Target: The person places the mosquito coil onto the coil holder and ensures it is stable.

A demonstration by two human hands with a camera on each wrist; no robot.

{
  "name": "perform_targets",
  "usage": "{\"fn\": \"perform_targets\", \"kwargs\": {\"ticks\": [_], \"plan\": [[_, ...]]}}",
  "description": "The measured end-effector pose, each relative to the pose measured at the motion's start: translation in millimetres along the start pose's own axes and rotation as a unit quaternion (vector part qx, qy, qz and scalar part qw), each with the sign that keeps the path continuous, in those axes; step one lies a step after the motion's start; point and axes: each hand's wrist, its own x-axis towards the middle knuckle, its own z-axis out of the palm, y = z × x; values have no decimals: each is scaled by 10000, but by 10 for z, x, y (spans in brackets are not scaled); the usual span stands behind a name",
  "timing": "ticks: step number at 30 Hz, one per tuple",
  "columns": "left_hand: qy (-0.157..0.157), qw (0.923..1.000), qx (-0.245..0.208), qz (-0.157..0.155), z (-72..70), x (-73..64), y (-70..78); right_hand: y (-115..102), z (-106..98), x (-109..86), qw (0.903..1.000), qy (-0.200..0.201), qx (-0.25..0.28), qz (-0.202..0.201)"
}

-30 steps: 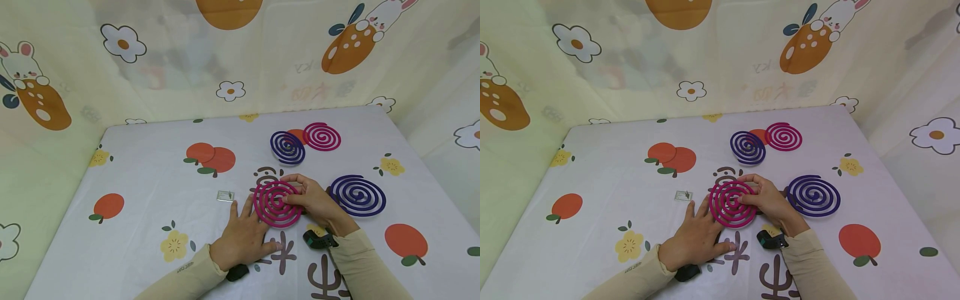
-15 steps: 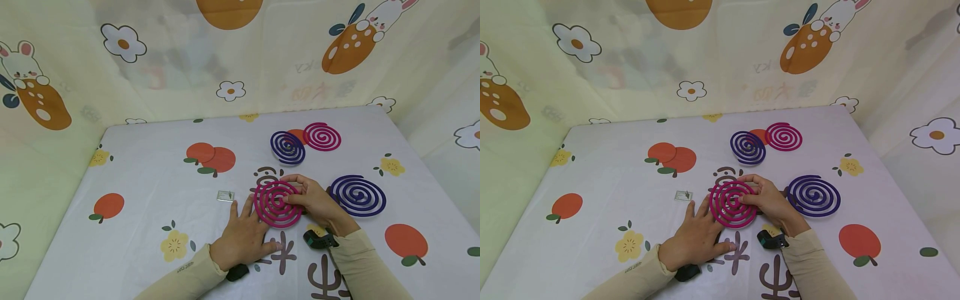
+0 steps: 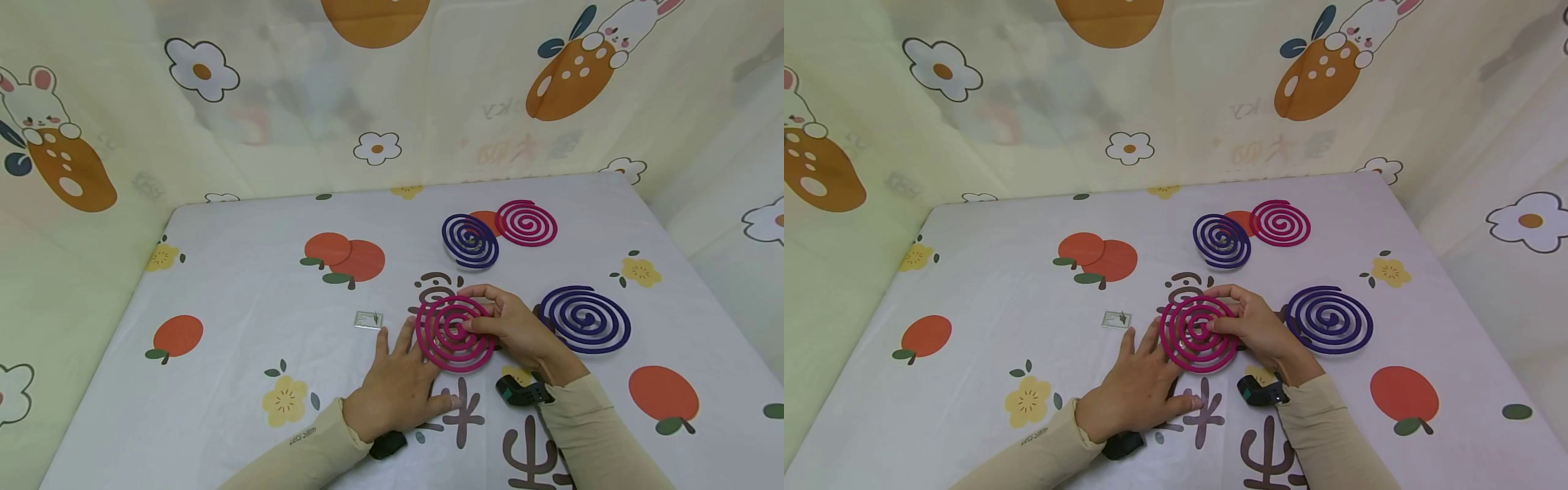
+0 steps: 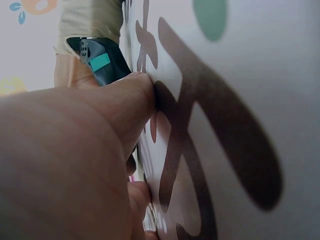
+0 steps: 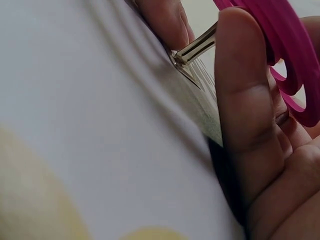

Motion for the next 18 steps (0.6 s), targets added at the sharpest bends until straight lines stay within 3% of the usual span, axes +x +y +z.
{"fn": "perform_targets", "kwargs": {"ticks": [18], "plan": [[11,10000,-4,1,-5,-3,0,6,-9,2,9998,-173,2,-60]]}}
